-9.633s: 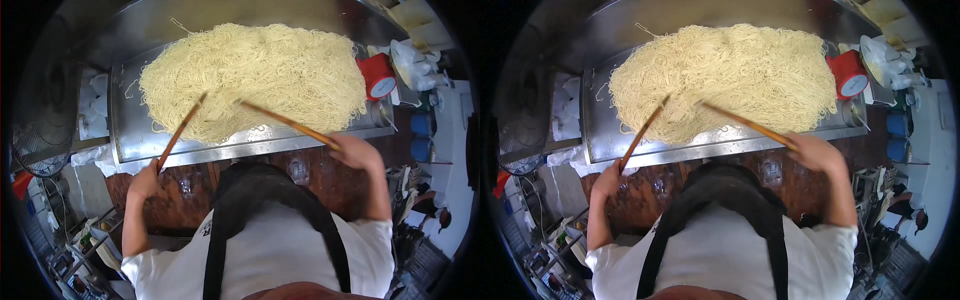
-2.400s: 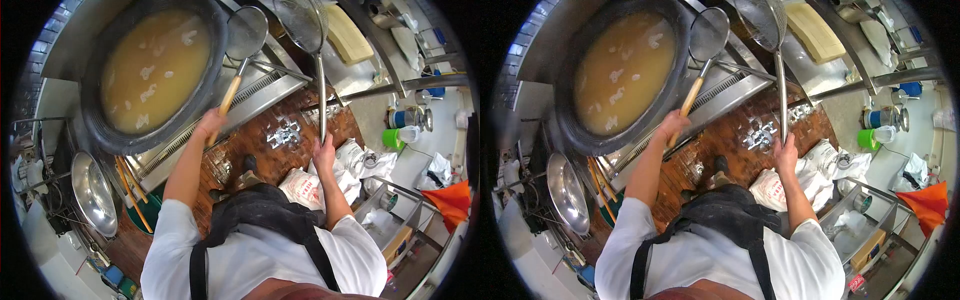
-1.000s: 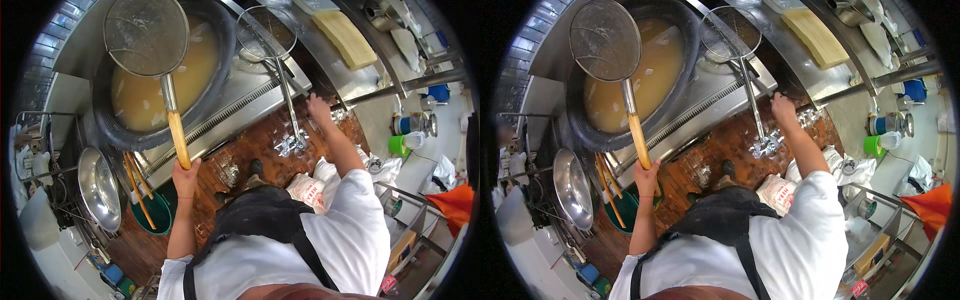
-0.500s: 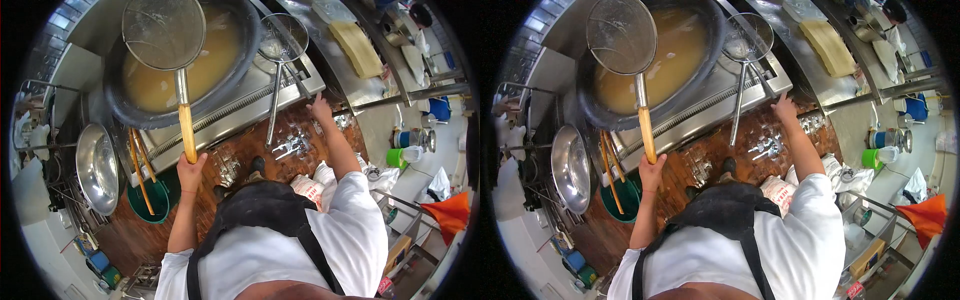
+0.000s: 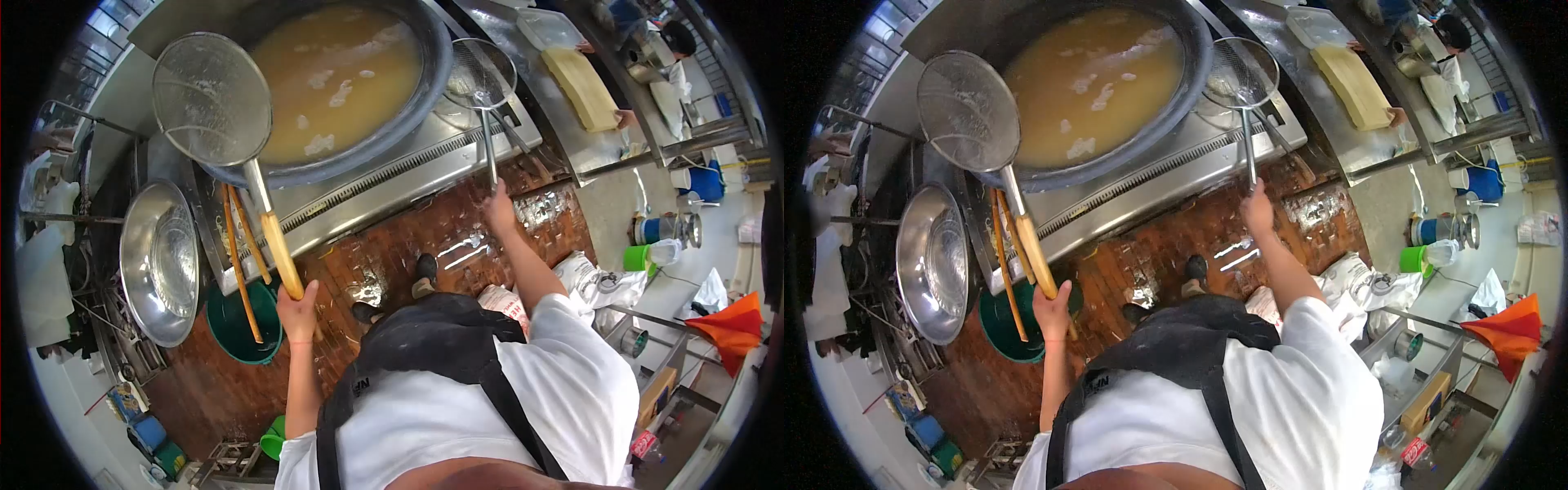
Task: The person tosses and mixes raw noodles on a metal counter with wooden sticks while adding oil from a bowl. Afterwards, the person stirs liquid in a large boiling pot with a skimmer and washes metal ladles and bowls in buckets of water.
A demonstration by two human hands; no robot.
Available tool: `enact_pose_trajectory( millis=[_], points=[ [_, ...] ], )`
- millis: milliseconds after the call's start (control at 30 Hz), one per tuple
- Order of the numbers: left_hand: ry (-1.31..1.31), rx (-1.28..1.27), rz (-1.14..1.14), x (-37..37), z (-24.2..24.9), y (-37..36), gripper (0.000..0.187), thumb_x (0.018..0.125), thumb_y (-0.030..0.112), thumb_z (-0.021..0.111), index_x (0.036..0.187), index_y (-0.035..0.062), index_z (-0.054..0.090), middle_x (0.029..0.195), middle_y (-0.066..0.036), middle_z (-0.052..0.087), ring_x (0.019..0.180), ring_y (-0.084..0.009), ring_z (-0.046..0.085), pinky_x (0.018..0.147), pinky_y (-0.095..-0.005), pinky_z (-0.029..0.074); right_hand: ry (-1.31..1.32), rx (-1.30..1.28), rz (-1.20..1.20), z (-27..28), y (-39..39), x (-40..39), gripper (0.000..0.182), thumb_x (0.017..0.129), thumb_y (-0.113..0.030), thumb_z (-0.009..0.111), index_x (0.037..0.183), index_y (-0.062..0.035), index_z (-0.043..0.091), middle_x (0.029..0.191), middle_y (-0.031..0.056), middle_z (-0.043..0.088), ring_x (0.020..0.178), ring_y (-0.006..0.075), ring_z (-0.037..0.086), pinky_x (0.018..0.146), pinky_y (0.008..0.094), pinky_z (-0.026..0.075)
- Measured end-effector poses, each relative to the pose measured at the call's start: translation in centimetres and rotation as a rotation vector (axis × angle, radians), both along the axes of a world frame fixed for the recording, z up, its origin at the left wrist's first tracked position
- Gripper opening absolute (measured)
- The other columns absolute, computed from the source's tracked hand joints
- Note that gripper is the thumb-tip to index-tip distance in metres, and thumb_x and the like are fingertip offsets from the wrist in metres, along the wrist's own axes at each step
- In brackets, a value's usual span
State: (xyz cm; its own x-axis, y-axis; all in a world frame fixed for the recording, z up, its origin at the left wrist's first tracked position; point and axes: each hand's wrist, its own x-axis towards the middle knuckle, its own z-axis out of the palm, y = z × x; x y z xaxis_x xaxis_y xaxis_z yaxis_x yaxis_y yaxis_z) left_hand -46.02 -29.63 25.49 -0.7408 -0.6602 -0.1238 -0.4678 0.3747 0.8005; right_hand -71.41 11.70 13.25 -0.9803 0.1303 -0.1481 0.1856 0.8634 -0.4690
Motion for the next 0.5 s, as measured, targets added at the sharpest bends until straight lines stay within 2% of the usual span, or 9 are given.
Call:
enact_pose_trajectory(
  millis=[33,100,200,300,333,433,500],
  points=[
    [0.006,-0.017,0.008,0.7,0.6,-0.2,0.039,0.078,0.029,0.078,0.09,-0.002,0.057,0.07,-0.006,0.053,0.064,-0.0138,0.045,0.059,-0.0304,0.042,0.008,0.049,-0.001,-0.5,1.9,0.3,0.069,0.079,-0.012,0.056,0.141,-0.0022,0.029,0.088,0.0287,0.064,0.079,0.0459,0.062,0.071,0.0516,0.049],
    [-0.061,-0.02,0.06,2.1,1.2,-0.3,0.037,0.078,0.026,0.078,0.09,-0.002,0.056,0.07,-0.005,0.051,0.064,-0.0137,0.044,0.059,-0.0299,0.042,0.02,0.088,0.002,2.0,4.0,1.3,0.063,0.08,-0.008,0.052,0.14,-0.0021,0.032,0.087,0.0289,0.064,0.079,0.0464,0.062,0.072,0.0521,0.049],
    [-0.052,0.04,0.089,3.3,0.2,-0.6,0.037,0.079,0.027,0.077,0.087,-0.0015,0.055,0.07,-0.004,0.05,0.064,-0.0139,0.044,0.058,-0.0306,0.041,-0.021,-0.093,0.026,5.1,4.8,1.4,0.062,0.082,-0.007,0.055,0.14,-0.001,0.034,0.094,0.0285,0.064,0.088,0.0459,0.062,0.078,0.0476,0.05],
    [-0.055,0.073,0.109,3.5,-1.6,-0.9,0.036,0.079,0.027,0.077,0.085,-0.0006,0.054,0.069,-0.003,0.049,0.064,-0.014,0.043,0.058,-0.0309,0.04,0.296,-0.21,0.195,-1.4,6.9,-2.6,0.068,0.082,-0.01,0.06,0.142,-0.006,0.031,0.092,0.0254,0.065,0.086,0.0461,0.063,0.077,0.0454,0.05],
    [-0.065,0.053,0.1,2.7,-0.2,-0.2,0.036,0.079,0.027,0.076,0.083,-0.0001,0.053,0.069,-0.003,0.047,0.065,-0.0142,0.042,0.059,-0.0312,0.039,0.377,-0.217,0.252,-3.3,6.9,-4.3,0.066,0.084,-0.014,0.059,0.143,-0.0086,0.03,0.094,0.0285,0.064,0.087,0.0474,0.062,0.078,0.0462,0.05],
    [-0.081,0.075,0.129,1.8,-0.2,0.4,0.036,0.079,0.027,0.076,0.083,0.0001,0.053,0.069,-0.003,0.048,0.065,-0.0142,0.042,0.059,-0.0313,0.039,0.293,-0.224,0.179,-5.8,5.6,-8.3,0.064,0.085,-0.017,0.058,0.142,-0.0089,0.031,0.094,0.031,0.063,0.088,0.0475,0.062,0.077,0.0471,0.05],
    [-0.08,0.04,0.117,1.6,-0.2,0.5,0.035,0.08,0.026,0.076,0.083,0.0002,0.053,0.069,-0.002,0.047,0.065,-0.0134,0.042,0.058,-0.0307,0.039,0.158,-0.146,0.181,-5.8,5.1,-9.9,0.072,0.086,-0.018,0.054,0.147,-0.0062,0.019,0.09,0.0321,0.062,0.082,0.0479,0.061,0.073,0.0499,0.049]
  ],
)
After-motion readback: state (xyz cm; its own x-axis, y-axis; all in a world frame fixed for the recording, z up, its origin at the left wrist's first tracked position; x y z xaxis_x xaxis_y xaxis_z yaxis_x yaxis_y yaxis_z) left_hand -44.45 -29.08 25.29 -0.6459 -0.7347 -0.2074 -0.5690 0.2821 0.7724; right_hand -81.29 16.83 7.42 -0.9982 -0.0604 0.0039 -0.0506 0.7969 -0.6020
